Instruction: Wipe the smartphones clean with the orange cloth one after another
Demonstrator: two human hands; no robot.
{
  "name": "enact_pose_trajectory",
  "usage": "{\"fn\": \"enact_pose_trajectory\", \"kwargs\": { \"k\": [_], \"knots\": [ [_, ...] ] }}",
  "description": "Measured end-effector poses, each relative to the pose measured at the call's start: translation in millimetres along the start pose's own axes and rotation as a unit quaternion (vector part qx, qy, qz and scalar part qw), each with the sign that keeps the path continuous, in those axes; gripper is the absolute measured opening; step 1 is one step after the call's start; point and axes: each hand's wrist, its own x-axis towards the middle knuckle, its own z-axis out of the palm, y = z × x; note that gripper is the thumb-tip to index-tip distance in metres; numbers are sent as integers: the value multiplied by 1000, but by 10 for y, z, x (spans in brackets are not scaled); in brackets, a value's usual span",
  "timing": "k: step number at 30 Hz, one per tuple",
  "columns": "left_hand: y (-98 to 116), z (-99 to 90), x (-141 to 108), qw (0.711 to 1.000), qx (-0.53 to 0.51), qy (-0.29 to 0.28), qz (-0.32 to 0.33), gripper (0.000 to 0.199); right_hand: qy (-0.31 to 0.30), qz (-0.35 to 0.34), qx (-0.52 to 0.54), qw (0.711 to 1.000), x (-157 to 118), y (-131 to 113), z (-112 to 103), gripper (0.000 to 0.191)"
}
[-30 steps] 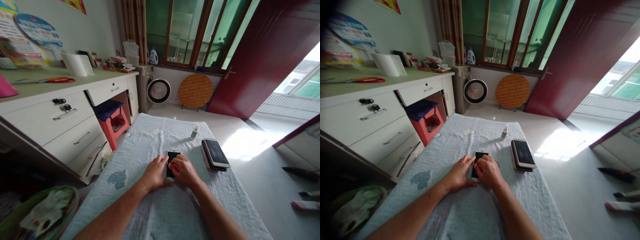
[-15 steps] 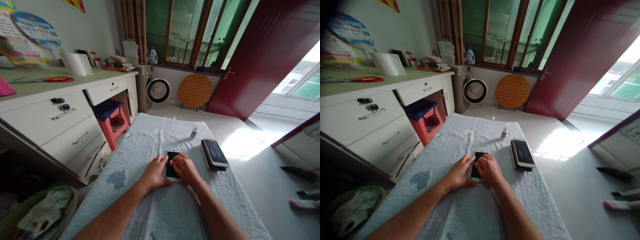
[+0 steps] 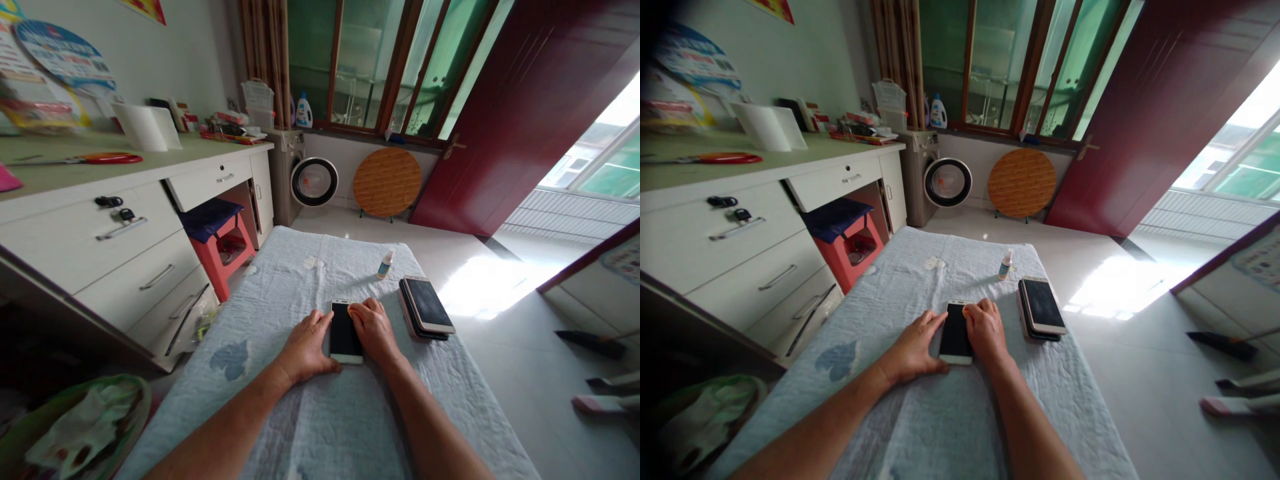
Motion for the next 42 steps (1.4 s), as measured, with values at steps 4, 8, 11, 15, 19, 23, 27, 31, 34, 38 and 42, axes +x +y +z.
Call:
{"fn": "enact_pose_trajectory", "kwargs": {
  "k": [4,8,11,15,19,23,27,31,34,38,42],
  "knots": [
    [21,-8,-4,1000,-6,-4,-5,104,-19,-32,0,999,3,-78,-20,23],
    [30,-8,-4,1000,-16,0,-13,111,-38,-58,-12,997,2,-150,-22,24],
    [24,-8,-3,1000,-17,-4,-14,113,-53,-78,-15,995,7,-191,-21,23],
    [10,-9,-5,1000,-18,-11,-14,113,-87,-122,12,989,-4,-226,-40,22],
    [-5,-4,-11,1000,-19,-8,-8,108,-122,-159,49,978,-51,-255,-43,17],
    [-18,5,-12,1000,-15,-2,-2,101,-109,-145,55,982,-64,-262,-25,16],
    [-30,20,-3,1000,-4,6,6,99,-86,-114,40,989,-30,-218,-33,18],
    [-39,31,6,1000,-1,8,8,97,-56,-58,15,997,-2,-129,-38,20],
    [-27,20,5,1000,-6,7,5,98,-31,-2,-14,999,26,-58,-20,22],
    [4,-4,3,1000,-3,2,0,99,-29,49,-47,997,82,-1,17,24],
    [2,-4,9,1000,-5,3,3,98,-46,71,-69,994,117,14,50,25]
  ]
}}
